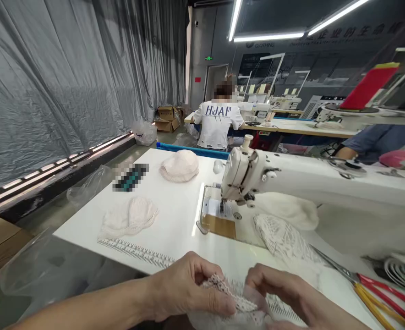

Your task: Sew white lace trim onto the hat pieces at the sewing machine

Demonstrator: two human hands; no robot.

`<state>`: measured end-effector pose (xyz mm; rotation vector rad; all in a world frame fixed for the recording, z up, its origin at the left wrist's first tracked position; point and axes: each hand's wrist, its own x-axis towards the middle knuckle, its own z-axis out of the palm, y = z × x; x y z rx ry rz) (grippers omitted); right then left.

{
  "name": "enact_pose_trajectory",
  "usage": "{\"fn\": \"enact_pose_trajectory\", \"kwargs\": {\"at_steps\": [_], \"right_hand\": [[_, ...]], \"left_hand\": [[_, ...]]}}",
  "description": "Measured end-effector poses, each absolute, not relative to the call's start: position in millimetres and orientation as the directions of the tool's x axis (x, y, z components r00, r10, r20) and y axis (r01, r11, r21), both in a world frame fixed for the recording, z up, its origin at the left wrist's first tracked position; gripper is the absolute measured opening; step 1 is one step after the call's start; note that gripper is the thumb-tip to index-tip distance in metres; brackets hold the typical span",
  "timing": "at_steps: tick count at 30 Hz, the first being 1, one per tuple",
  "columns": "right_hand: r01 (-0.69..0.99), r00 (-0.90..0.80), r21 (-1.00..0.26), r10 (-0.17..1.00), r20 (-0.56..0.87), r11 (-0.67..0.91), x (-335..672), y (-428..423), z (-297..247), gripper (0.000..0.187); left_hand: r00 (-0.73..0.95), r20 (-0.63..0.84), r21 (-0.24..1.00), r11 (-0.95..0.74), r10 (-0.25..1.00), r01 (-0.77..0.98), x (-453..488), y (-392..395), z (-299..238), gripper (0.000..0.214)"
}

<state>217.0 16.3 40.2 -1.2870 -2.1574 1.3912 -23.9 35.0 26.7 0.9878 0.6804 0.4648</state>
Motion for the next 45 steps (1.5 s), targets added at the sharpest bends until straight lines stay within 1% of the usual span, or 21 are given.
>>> {"fn": "enact_pose_trajectory", "kwargs": {"at_steps": [2, 4, 7, 10, 12, 13, 15, 16, 17, 20, 22, 25, 28, 32, 35, 37, 39, 41, 45], "right_hand": [[0.549, -0.577, -0.831, 0.760, -0.300, 0.089, 205, 2, 37, 0.019], [0.514, -0.631, -0.857, 0.695, -0.345, 0.042, 199, -10, 34, 0.022], [0.425, -0.710, -0.905, 0.616, -0.341, -0.011, 200, -23, 25, 0.026], [0.309, -0.763, -0.947, 0.572, -0.302, -0.088, 201, -37, 10, 0.023], [0.279, -0.755, -0.951, 0.581, -0.304, -0.134, 199, -47, 0, 0.020], [0.293, -0.736, -0.946, 0.600, -0.314, -0.136, 198, -53, -5, 0.018], [0.340, -0.694, -0.934, 0.641, -0.328, -0.109, 198, -62, -14, 0.015], [0.359, -0.682, -0.929, 0.652, -0.331, -0.097, 198, -67, -18, 0.018], [0.370, -0.675, -0.925, 0.658, -0.335, -0.091, 200, -70, -21, 0.019], [0.391, -0.675, -0.915, 0.645, -0.358, -0.099, 203, -79, -29, 0.013], [0.385, -0.665, -0.916, 0.656, -0.358, -0.110, 202, -83, -35, 0.020], [0.314, -0.656, -0.934, 0.673, -0.341, -0.168, 196, -86, -41, 0.022], [0.269, -0.679, -0.941, 0.653, -0.337, -0.206, 194, -86, -43, 0.021], [0.265, -0.721, -0.934, 0.594, -0.356, -0.238, 199, -86, -45, 0.025], [0.315, -0.657, -0.914, 0.636, -0.404, -0.256, 197, -91, -49, 0.036], [0.335, -0.575, -0.894, 0.687, -0.444, -0.297, 189, -96, -51, 0.037], [0.318, -0.523, -0.879, 0.708, -0.474, -0.354, 182, -98, -53, 0.036], [0.281, -0.528, -0.876, 0.699, -0.483, -0.393, 177, -99, -53, 0.036], [0.263, -0.596, -0.864, 0.632, -0.496, -0.430, 178, -97, -52, 0.036]], "left_hand": [[0.679, -0.331, 0.869, 0.492, 0.656, -0.052, -27, 19, 25, 0.031], [0.648, -0.394, 0.840, 0.542, 0.651, -0.034, -31, 3, 19, 0.034], [0.640, -0.496, 0.758, 0.652, 0.587, -0.010, -36, -17, 2, 0.038], [0.671, -0.541, 0.680, 0.733, 0.508, -0.006, -36, -33, -18, 0.044], [0.681, -0.551, 0.646, 0.763, 0.482, -0.017, -36, -41, -30, 0.047], [0.684, -0.552, 0.634, 0.773, 0.478, -0.029, -36, -45, -34, 0.047], [0.679, -0.554, 0.610, 0.790, 0.482, -0.063, -38, -52, -41, 0.043], [0.676, -0.557, 0.599, 0.797, 0.483, -0.076, -39, -54, -43, 0.041], [0.672, -0.562, 0.591, 0.803, 0.482, -0.082, -40, -57, -45, 0.039], [0.651, -0.582, 0.592, 0.803, 0.486, -0.070, -41, -62, -48, 0.041], [0.632, -0.593, 0.604, 0.795, 0.499, -0.061, -40, -64, -48, 0.043], [0.606, -0.616, 0.597, 0.800, 0.503, -0.056, -39, -67, -47, 0.043], [0.590, -0.645, 0.572, 0.819, 0.485, -0.047, -40, -69, -46, 0.044], [0.627, -0.655, 0.524, 0.851, 0.422, -0.025, -41, -69, -47, 0.046], [0.639, -0.649, 0.539, 0.843, 0.413, 0.002, -39, -69, -47, 0.046], [0.632, -0.644, 0.560, 0.828, 0.431, 0.006, -38, -70, -48, 0.045], [0.625, -0.642, 0.572, 0.820, 0.445, 0.003, -38, -71, -50, 0.045], [0.618, -0.649, 0.566, 0.825, 0.442, 0.004, -39, -72, -52, 0.044], [0.610, -0.674, 0.558, 0.828, 0.416, 0.051, -42, -71, -55, 0.045]]}}
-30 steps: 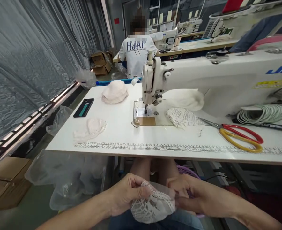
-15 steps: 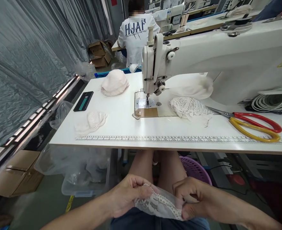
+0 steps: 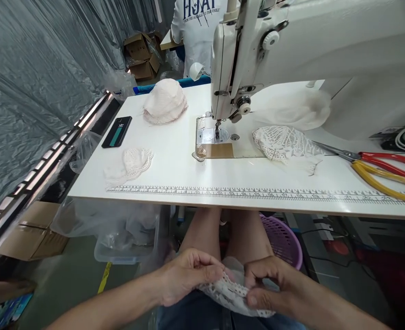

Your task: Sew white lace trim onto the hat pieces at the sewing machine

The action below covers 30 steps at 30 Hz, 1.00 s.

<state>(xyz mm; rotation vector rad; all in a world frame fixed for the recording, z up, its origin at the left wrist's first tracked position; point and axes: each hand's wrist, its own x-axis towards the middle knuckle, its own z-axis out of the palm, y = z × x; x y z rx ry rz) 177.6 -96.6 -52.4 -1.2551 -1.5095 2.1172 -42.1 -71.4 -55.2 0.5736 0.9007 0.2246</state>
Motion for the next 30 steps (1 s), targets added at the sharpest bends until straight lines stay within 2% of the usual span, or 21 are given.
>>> {"fn": "enact_pose_trajectory", "kwargs": {"at_steps": [6, 19, 25, 30], "right_hand": [[0.252, -0.649, -0.867, 0.590, -0.480, -0.429, 184, -95, -61, 0.031], [0.315, -0.618, -0.839, 0.575, -0.536, -0.443, 177, -101, -71, 0.028], [0.303, -0.620, -0.825, 0.558, -0.551, -0.478, 177, -99, -73, 0.029], [0.386, -0.596, -0.810, 0.552, -0.584, -0.440, 179, -97, -72, 0.028]], "left_hand": [[0.609, -0.719, 0.570, 0.786, 0.335, 0.241, -41, -71, -60, 0.039], [0.587, -0.739, 0.536, 0.817, 0.331, 0.213, -46, -73, -66, 0.042], [0.620, -0.741, 0.519, 0.805, 0.257, 0.287, -45, -78, -76, 0.053], [0.601, -0.743, 0.515, 0.824, 0.293, 0.237, -39, -81, -80, 0.042]]}}
